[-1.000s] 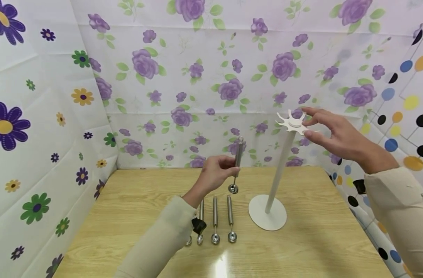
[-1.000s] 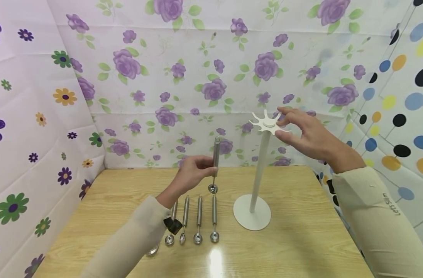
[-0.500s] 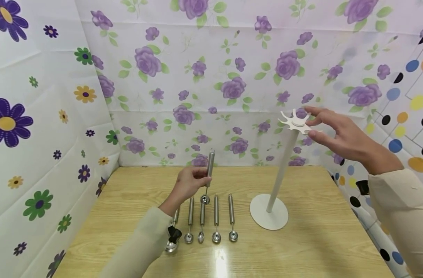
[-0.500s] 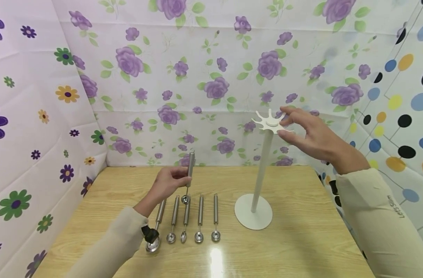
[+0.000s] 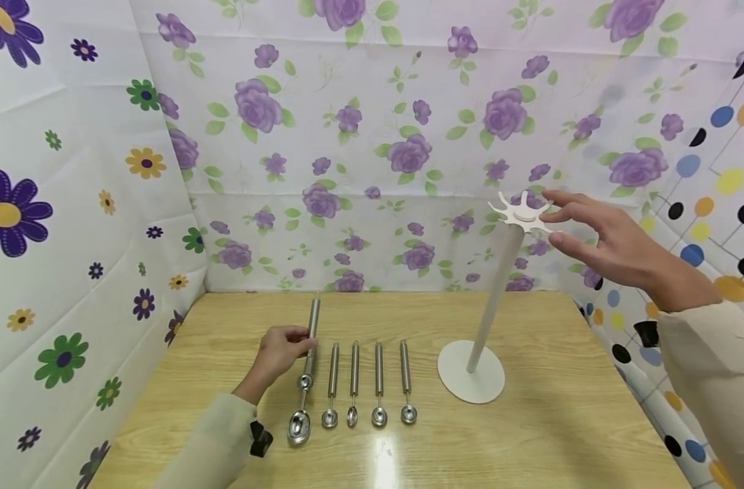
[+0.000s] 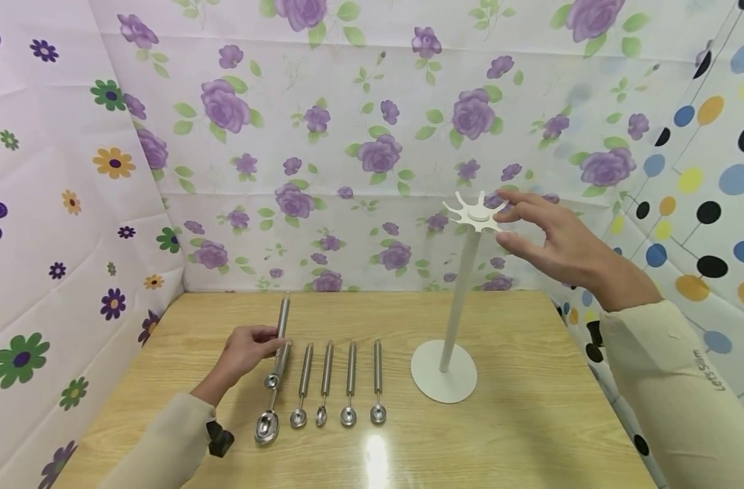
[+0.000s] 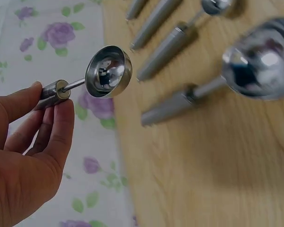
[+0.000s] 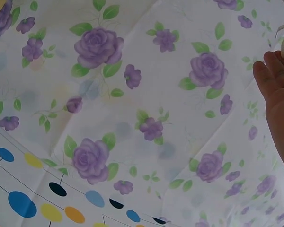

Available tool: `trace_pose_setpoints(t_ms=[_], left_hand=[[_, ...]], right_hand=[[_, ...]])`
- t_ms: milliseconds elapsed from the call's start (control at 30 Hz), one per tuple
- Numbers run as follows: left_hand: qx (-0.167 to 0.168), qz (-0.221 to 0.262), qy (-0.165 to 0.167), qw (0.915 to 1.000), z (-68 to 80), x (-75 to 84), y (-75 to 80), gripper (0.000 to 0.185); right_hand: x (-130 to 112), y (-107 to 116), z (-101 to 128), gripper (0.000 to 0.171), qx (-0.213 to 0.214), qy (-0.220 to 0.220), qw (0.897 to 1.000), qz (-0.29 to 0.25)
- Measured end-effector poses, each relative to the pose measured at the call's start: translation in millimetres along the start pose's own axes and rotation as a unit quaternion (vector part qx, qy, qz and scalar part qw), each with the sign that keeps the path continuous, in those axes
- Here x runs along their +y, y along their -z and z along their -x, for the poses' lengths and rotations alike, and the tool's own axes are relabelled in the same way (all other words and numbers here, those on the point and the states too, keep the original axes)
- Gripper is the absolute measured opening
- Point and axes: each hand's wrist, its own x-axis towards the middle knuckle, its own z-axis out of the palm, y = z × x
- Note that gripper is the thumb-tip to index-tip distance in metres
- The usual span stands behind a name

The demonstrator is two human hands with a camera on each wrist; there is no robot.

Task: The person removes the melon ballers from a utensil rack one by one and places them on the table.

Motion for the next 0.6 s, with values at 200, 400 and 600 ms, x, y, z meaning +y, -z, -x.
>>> trace_pose_setpoints(t_ms=[200, 400, 600], left_hand=[[-0.005, -0.028, 0.037, 0.9989, 5.0, -29.8, 14.6, 0.025], [-0.004, -0.055, 0.069, 0.9961, 5.4, -55.9, 18.4, 0.023], [0.014, -0.076, 0.104, 0.9915, 6.6, -77.5, 18.0, 0.015]], right_hand=[[0.6, -1.8, 1.4, 0.029, 0.003, 0.002, 1.000, -0.001], [0.3, -0.4, 3.3, 0.032, 0.006, 0.009, 1.000, -0.004], [2.1, -1.0, 2.9, 0.034, 0.006, 0.007, 1.000, -0.001]])
